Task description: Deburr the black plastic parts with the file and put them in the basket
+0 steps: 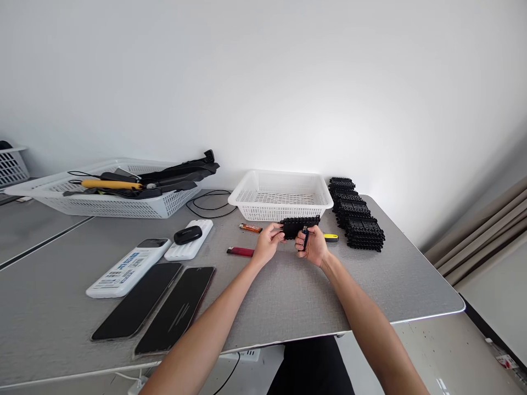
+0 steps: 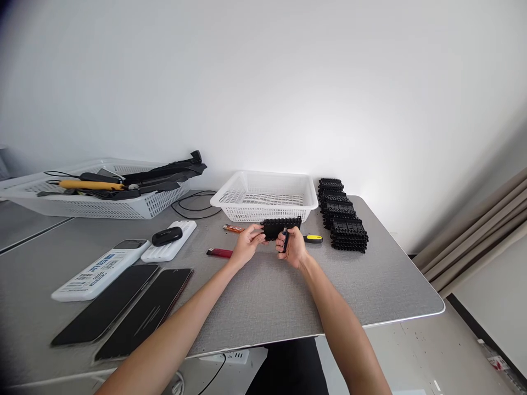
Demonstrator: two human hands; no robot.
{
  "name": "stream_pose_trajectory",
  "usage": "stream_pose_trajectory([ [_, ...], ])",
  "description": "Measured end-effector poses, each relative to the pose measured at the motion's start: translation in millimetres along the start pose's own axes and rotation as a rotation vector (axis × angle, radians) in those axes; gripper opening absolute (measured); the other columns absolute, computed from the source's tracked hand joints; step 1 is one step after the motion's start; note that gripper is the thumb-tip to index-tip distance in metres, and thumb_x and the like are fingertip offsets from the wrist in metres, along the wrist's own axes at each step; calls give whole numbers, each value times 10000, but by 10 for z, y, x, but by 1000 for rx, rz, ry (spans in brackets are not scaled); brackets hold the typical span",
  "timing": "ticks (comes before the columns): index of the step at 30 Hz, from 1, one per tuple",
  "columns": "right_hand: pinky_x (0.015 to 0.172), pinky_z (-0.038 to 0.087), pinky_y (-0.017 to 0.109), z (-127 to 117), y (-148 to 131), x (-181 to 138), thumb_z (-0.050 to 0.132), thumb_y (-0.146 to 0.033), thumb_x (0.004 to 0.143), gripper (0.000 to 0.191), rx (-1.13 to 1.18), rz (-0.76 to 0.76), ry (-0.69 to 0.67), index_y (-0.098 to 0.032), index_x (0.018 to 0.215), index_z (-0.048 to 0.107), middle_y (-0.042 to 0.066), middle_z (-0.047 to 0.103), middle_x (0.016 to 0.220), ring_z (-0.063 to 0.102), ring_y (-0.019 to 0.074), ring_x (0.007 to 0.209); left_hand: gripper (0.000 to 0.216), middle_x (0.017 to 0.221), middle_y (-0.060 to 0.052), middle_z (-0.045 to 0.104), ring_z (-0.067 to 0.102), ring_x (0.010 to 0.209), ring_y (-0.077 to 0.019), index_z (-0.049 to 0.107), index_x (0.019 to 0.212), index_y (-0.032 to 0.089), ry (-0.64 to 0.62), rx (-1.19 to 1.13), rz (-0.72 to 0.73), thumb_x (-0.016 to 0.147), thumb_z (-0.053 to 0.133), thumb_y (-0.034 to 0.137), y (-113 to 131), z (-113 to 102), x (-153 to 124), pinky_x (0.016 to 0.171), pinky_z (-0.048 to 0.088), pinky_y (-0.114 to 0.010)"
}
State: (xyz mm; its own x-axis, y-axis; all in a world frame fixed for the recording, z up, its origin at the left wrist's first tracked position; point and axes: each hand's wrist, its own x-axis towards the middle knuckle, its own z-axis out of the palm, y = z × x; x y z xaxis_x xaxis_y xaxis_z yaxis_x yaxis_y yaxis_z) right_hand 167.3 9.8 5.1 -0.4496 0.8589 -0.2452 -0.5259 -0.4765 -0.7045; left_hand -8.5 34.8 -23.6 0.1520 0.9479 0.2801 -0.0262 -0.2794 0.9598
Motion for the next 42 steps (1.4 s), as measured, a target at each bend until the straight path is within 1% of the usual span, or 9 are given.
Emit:
stream_pose_trajectory([
  [3, 449, 172, 224, -35, -44, -15, 394, -432, 758, 225, 13, -10, 12, -225, 685, 345, -34, 309, 635, 266, 114, 525, 332, 820, -62, 693, 686, 732, -210, 538, 966, 173, 31, 2, 4, 763, 663, 405, 28, -12, 3, 691, 567, -357],
  [8, 450, 182, 230, -94, -121, -48, 408, -441, 758, 234, 29, -39, 36, -230, 687, 336, -35, 309, 631, 271, 119, 527, 355, 715, -20, 638, 698, 770, -236, 544, 966, 176, 67, 16, 12, 753, 673, 430, 29, -47, 24, 664, 564, -344],
  [13, 449, 162, 226, -139, -171, -69, 424, -428, 763, 236, 77, -65, 26, -224, 682, 338, -30, 313, 619, 266, 115, 521, 364, 701, -12, 636, 704, 763, -235, 546, 979, 172, 69, -6, 6, 751, 676, 425, 7, -64, 32, 687, 577, -361],
  [21, 456, 171, 222, -86, -49, -5, 409, -431, 755, 227, 27, -1, -3, -225, 687, 341, -29, 314, 626, 261, 116, 525, 343, 747, -33, 665, 678, 683, -200, 551, 996, 169, 55, 19, 4, 774, 655, 409, 9, -11, 1, 685, 562, -349],
  [27, 450, 158, 210, -9, 57, 28, 411, -427, 737, 223, -29, 35, -34, -225, 679, 339, -27, 309, 623, 252, 117, 531, 340, 813, -68, 704, 677, 715, -204, 564, 994, 167, 20, 30, 33, 791, 653, 424, -30, 28, -16, 712, 557, -353],
  [31, 444, 147, 206, 46, 107, 34, 403, -421, 736, 216, -84, 60, -49, -223, 677, 340, -30, 302, 622, 239, 113, 527, 257, 793, -59, 710, 683, 674, -200, 569, 988, 176, 13, 102, 51, 821, 613, 366, -42, 55, -37, 722, 543, -352],
  [34, 442, 149, 202, 75, 137, 40, 392, -415, 741, 214, -135, 61, -74, -216, 673, 352, -33, 298, 627, 234, 108, 527, 173, 816, -55, 722, 702, 739, -205, 568, 986, 186, 18, 181, 82, 837, 549, 271, -16, 77, -63, 759, 532, -349],
  [37, 442, 151, 195, 90, 155, 40, 392, -425, 758, 231, -179, 42, -102, -213, 673, 355, -34, 302, 636, 241, 105, 532, 175, 847, -53, 731, 710, 797, -199, 571, 993, 193, 26, 229, 105, 834, 498, 205, 18, 91, -86, 797, 522, -345],
  [42, 442, 172, 186, 103, 151, 13, 439, -511, 817, 315, -213, 8, -204, -205, 743, 422, -37, 346, 664, 269, 97, 543, 189, 838, -56, 736, 709, 839, -207, 592, 1001, 196, 48, 229, 98, 834, 507, 223, 21, 88, -78, 809, 517, -348],
])
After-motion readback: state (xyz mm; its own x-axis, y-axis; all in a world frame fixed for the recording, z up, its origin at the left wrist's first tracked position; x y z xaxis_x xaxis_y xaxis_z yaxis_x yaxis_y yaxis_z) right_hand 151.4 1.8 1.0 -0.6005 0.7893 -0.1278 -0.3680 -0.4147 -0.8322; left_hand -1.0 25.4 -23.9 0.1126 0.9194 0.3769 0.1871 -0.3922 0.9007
